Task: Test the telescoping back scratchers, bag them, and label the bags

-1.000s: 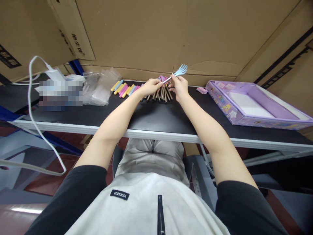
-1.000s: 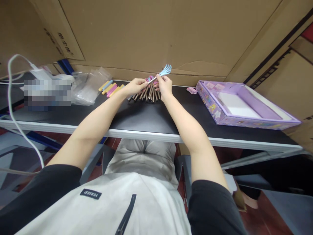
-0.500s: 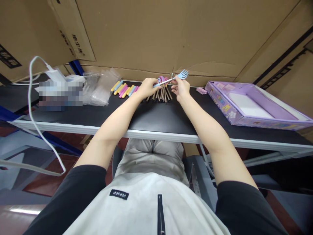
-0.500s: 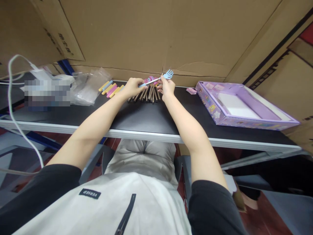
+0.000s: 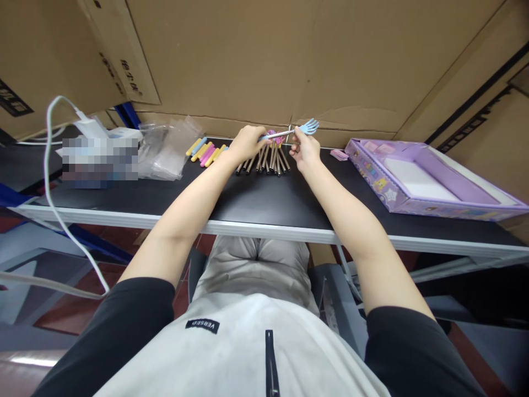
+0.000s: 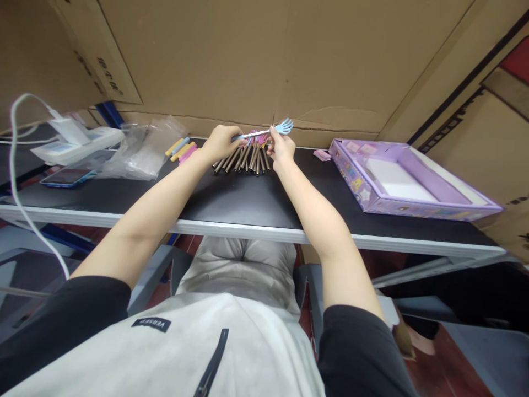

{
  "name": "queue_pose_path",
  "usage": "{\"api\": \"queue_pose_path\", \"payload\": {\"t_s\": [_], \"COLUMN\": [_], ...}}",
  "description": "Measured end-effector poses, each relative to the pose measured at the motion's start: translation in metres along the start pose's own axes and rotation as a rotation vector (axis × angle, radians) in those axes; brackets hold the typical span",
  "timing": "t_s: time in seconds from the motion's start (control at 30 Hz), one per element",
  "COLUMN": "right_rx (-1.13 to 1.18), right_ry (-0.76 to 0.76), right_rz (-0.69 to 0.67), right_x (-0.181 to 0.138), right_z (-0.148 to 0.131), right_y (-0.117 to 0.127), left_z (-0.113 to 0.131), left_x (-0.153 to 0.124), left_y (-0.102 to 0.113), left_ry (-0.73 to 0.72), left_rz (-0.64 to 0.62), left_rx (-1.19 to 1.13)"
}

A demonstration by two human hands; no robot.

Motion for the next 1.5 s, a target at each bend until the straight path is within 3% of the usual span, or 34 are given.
{"api": "queue_pose_path", "payload": {"t_s": [0.13,0.33,0.63,1.07,1.17,1.33,1.5], "right_rx": [0.030,0.013,0.084,-0.038,-0.024,-0.015,0.094], "right_ry": [-0.031,-0.018,-0.121,0.029,0.066,0.113,0.023], "right_rz": [0.033,-0.031,-0.030,-0.089,-0.084,-0.023,0.105], "right_x": [-0.002,-0.002,-0.033,-0.007,0.008,0.039,0.037], "right_z": [0.000,0.003,-0.013,-0.012,-0.014,-0.033,-0.051], "right_y": [0.004,-0.002,-0.015,-0.015,-0.007,0.028,0.054], "left_z": [0.007,0.003,-0.009,0.000,-0.007,-0.038,-0.063], "left_x": [0.004,-0.010,-0.018,-0.021,-0.020,-0.020,-0.022], "left_y": [0.001,0.001,0.005,0.013,0.020,0.043,0.059], "left_ry": [-0.032,0.044,0.019,0.020,0.035,0.098,0.099], "left_rz": [-0.008,-0.009,0.018,0.049,0.071,0.122,0.154], "left_rx": [-0.006,0.002,-0.055,-0.035,-0.020,-0.030,-0.017]}}
Point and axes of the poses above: each hand's wrist, its own x-axis towards the middle knuckle, its own y-axis out of the back of the hand, z = x × y, the point moved 8 cm from there along x, towards the middle knuckle
